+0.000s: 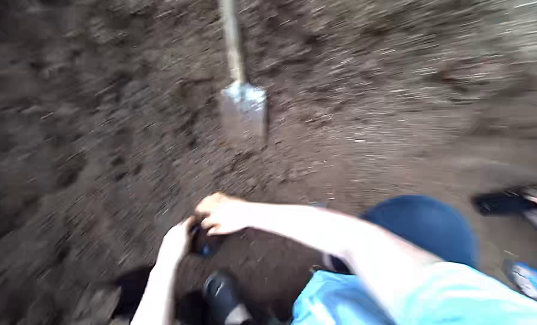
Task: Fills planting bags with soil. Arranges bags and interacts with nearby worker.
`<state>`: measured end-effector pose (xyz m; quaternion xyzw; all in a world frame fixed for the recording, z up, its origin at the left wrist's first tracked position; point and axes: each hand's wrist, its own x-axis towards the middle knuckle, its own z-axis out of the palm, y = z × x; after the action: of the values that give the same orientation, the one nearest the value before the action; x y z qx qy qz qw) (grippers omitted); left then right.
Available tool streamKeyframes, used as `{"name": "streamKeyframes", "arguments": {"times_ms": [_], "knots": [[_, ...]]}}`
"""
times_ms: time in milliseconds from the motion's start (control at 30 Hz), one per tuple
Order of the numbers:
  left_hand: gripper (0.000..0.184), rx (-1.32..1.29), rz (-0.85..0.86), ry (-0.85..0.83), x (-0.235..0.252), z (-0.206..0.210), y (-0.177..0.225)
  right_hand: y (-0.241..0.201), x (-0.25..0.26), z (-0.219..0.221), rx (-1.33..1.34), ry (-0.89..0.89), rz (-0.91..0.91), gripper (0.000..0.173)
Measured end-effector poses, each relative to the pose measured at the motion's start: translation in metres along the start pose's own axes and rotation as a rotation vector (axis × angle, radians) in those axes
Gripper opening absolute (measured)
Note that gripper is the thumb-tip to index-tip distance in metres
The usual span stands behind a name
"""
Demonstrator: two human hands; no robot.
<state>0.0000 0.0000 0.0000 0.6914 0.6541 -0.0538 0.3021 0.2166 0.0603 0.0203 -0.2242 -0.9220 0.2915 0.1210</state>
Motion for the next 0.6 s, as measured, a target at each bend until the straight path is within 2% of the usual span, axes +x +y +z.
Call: {"name": "streamKeyframes", "arguments": {"times_ms": [33,100,233,333,400,467,600], "knots": [[0.038,-0.084,-0.058,-0.039,0.009,-0.004,0.016,0.006,-0.004,-0.009,0.002,-0.035,-0.018,0.024],[0.031,-0.194,-0.052,0.015,0.021,0.008,0.014,0.001,-0.004,-0.001,0.093,-0.101,0.027,0.028],[0.028,-0.294,-0.014,0.04,0.011,0.036,0.012,-0.032,-0.003,0.045,0.14,-0.48,0.364,0.046],[0.034,-0.297,-0.007,0.029,0.002,0.055,0.031,-0.032,-0.023,0.086,0.06,-0.55,0.445,0.076],[0.037,-0.279,0.001,-0.029,-0.002,0.064,0.05,-0.032,-0.046,0.105,-0.022,-0.551,0.459,0.085],[0.039,-0.269,0.041,-0.099,-0.002,0.07,0.066,-0.031,-0.062,0.115,-0.055,-0.537,0.475,0.082],[0.039,-0.292,0.126,-0.17,0.008,0.08,0.08,-0.016,-0.073,0.131,-0.091,-0.423,0.429,0.056]]}}
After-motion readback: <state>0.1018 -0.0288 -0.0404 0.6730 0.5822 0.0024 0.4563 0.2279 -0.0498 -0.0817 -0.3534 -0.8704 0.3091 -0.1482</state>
